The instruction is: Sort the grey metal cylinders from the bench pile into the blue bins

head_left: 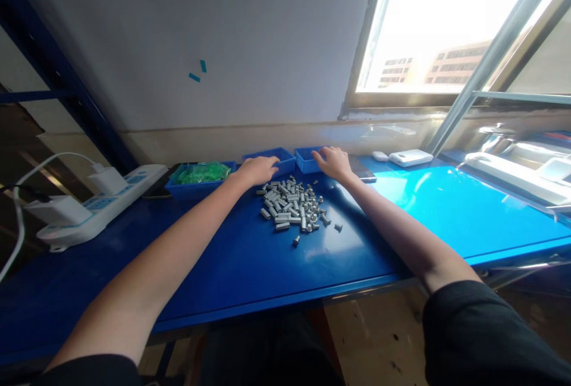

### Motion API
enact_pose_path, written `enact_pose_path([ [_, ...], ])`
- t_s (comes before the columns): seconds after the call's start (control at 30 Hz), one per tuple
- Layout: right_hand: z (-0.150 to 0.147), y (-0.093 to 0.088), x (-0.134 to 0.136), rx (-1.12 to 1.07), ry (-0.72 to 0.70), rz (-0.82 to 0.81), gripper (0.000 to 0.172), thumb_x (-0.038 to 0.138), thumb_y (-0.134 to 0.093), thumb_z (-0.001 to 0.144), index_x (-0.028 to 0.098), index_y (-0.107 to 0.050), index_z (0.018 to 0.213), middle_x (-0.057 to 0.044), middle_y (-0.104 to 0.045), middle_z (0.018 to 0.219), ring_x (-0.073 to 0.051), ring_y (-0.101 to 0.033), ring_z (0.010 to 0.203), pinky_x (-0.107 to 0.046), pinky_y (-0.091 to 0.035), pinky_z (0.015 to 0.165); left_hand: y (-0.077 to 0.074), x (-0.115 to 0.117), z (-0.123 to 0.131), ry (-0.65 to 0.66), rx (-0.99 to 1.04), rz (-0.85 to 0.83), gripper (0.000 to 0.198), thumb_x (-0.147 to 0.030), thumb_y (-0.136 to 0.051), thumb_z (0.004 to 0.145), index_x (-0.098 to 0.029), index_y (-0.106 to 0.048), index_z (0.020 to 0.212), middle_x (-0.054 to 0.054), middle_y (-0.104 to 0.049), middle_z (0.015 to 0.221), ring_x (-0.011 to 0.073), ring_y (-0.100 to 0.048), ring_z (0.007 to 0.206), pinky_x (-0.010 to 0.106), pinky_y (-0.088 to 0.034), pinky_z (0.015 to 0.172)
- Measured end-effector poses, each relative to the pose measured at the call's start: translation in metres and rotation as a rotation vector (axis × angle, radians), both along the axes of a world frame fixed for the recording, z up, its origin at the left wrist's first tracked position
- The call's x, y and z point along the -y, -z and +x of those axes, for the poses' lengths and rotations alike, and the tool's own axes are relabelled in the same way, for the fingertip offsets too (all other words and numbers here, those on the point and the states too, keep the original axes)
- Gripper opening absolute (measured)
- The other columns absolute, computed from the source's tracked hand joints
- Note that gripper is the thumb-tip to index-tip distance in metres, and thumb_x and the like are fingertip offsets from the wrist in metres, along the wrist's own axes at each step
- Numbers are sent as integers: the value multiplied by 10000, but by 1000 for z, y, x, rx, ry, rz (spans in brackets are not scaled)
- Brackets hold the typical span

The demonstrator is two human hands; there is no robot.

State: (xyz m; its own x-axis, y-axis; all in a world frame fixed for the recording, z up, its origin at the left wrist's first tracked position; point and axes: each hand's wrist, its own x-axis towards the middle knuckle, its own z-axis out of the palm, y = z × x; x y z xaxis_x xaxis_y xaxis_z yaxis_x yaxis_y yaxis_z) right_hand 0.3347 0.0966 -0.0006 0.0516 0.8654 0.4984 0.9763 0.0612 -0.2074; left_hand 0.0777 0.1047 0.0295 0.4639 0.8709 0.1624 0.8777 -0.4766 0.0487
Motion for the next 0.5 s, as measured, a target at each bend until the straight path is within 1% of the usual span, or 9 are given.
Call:
enact_pose_path([
  [0.03, -3, 2, 5, 34, -63, -30, 460, 542, -406, 928, 182, -675, 1030, -141, -673, 1039, -297, -562, 1063, -464, -352, 978, 4, 2, -1, 34, -12, 7, 471, -303, -427, 902, -288, -508, 1366, 98, -644, 1265, 318, -599, 1145, 441, -438, 977],
  [0.1, -7, 6, 12, 66, -142, -55, 437, 526, -455, 910, 176, -670, 1061, -135, -680, 1047, -290, -569, 1064, -454, -341, 1004, 9, 2, -2, 58, -13, 22, 479, -247, -435, 889, -320, -520, 1354, 73, -671, 1219, 303, -615, 1116, 428, -432, 984],
  [0.17, -9, 8, 17, 41, -181, -11, 436, 503, -478, 903, 164, -652, 1115, -140, -667, 1099, -291, -547, 1117, -436, -347, 1016, 10, -1, -3, 69, 7, 26, 464, -251, -438, 889, -340, -542, 1332, 56, -670, 1218, 288, -615, 1112, 408, -426, 995],
  [0.23, -10, 8, 22, -6, -206, 62, 434, 493, -482, 903, 165, -639, 1139, -139, -650, 1130, -293, -508, 1175, -437, -345, 1032, 7, -6, -7, 95, 23, 28, 457, -330, -462, 889, -330, -539, 1339, 68, -639, 1257, 295, -585, 1151, 413, -414, 1013],
  [0.3, -9, 7, 28, -33, -225, 115, 428, 496, -493, 897, 172, -640, 1133, -136, -639, 1118, -296, -491, 1181, -450, -341, 1041, -1, -10, -21, 80, 87, 57, 505, -446, -474, 880, -293, -522, 1359, 104, -588, 1308, 317, -536, 1210, 436, -399, 1031],
  [0.33, -9, 7, 32, -41, -231, 125, 426, 498, -496, 895, 170, -643, 1124, -137, -636, 1099, -296, -494, 1165, -450, -347, 1037, -5, -12, -33, 40, 145, 87, 547, -502, -474, 871, -268, -516, 1363, 125, -563, 1327, 328, -509, 1239, 449, -390, 1040],
  [0.4, -9, 4, 40, -57, -236, 125, 433, 502, -498, 893, 160, -650, 1109, -139, -630, 1058, -293, -502, 1128, -439, -360, 1023, -12, -11, -69, -46, 273, 151, 593, -579, -468, 857, -239, -530, 1338, 138, -542, 1338, 324, -486, 1264, 456, -368, 1062],
  [0.43, -9, 3, 43, -70, -238, 125, 437, 504, -498, 893, 155, -653, 1105, -138, -629, 1045, -292, -502, 1119, -433, -363, 1019, -14, -9, -92, -104, 321, 188, 622, -616, -501, 827, -227, -548, 1310, 141, -554, 1317, 328, -492, 1254, 466, -363, 1064],
  [0.5, -14, -1, 49, -107, -251, 132, 429, 500, -499, 893, 156, -658, 1093, -132, -633, 1038, -290, -500, 1114, -430, -363, 1013, -12, 2, -142, -276, 410, 215, 667, -666, -553, 776, -189, -578, 1241, 141, -607, 1237, 323, -539, 1180, 485, -389, 1033],
])
